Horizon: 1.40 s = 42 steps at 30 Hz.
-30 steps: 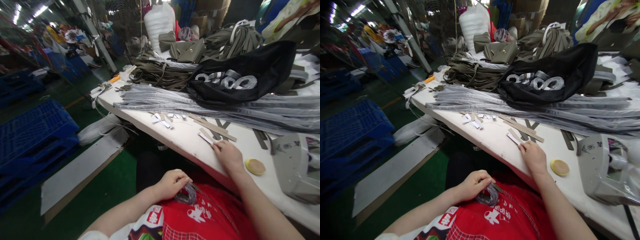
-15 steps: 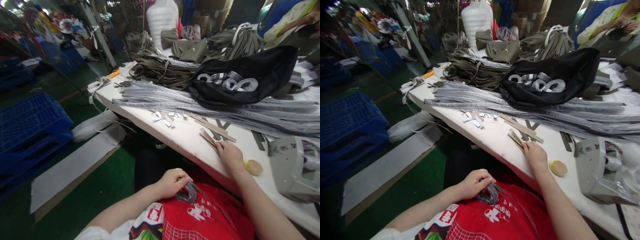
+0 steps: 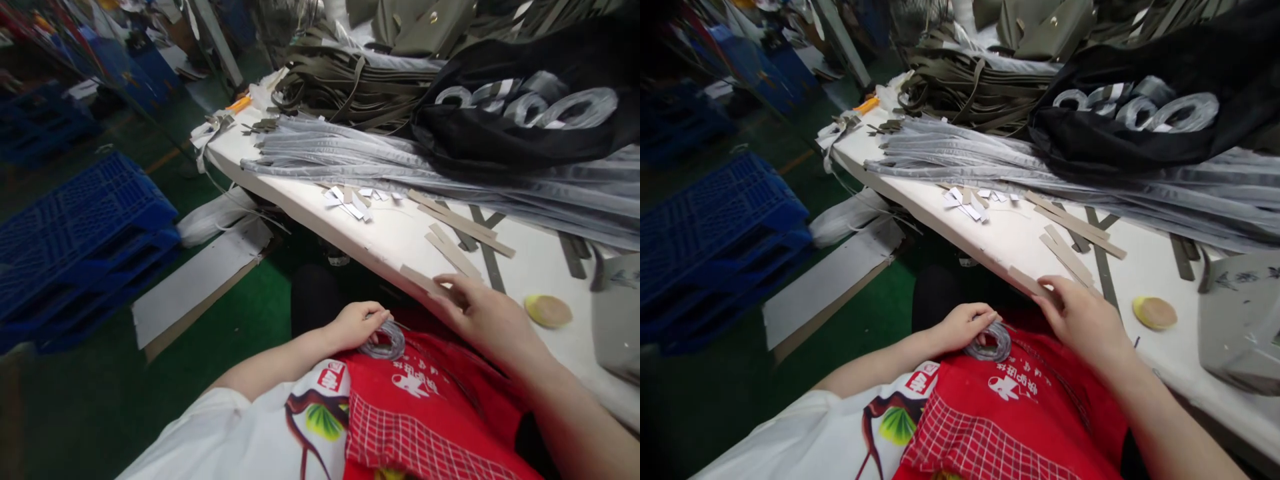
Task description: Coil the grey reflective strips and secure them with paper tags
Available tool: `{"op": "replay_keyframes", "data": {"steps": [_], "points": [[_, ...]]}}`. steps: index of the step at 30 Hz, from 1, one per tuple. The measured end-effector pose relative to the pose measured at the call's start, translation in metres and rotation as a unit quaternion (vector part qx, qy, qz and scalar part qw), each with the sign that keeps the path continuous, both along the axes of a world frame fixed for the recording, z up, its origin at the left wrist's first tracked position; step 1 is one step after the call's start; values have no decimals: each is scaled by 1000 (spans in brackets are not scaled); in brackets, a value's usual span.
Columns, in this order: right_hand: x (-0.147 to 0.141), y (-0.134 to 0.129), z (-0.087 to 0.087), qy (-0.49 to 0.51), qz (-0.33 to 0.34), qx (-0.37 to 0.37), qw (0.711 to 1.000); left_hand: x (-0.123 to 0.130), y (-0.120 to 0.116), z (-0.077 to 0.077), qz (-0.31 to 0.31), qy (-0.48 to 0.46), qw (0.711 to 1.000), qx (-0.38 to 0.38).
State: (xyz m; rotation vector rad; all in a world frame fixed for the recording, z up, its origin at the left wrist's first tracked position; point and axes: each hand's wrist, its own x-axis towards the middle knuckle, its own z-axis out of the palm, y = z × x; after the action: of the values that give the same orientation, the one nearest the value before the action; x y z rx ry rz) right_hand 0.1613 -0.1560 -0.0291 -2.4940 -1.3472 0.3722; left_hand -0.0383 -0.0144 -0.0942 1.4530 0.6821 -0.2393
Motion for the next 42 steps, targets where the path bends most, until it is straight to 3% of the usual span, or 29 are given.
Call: {"op": "replay_keyframes", "data": {"steps": [3,7,12,16,21,30,37,42], "points": [[-20,-9,2,81,92,10,992,-1,-3,-5,49,6,998,-27],[-31,-17,1,125,148,-13,981,1,-6,-5,77,14,997,-19],[-33,-18,-2,68,167,-11,984,4,-7,-5,68,29,997,-35],[-33,-15,6,66,259,-32,963,5,-6,-2,83,40,994,-56],[-41,-9,20,23,327,-71,942,6,-5,0,69,13,998,-2],[-61,15,36,-46,328,-159,930,5,-1,-5,14,7,998,58],[-71,44,16,-23,299,-143,943,6,-5,-3,58,-3,997,-44],[-52,32,11,9,281,-136,950,7,-2,-3,54,-29,998,13]]}}
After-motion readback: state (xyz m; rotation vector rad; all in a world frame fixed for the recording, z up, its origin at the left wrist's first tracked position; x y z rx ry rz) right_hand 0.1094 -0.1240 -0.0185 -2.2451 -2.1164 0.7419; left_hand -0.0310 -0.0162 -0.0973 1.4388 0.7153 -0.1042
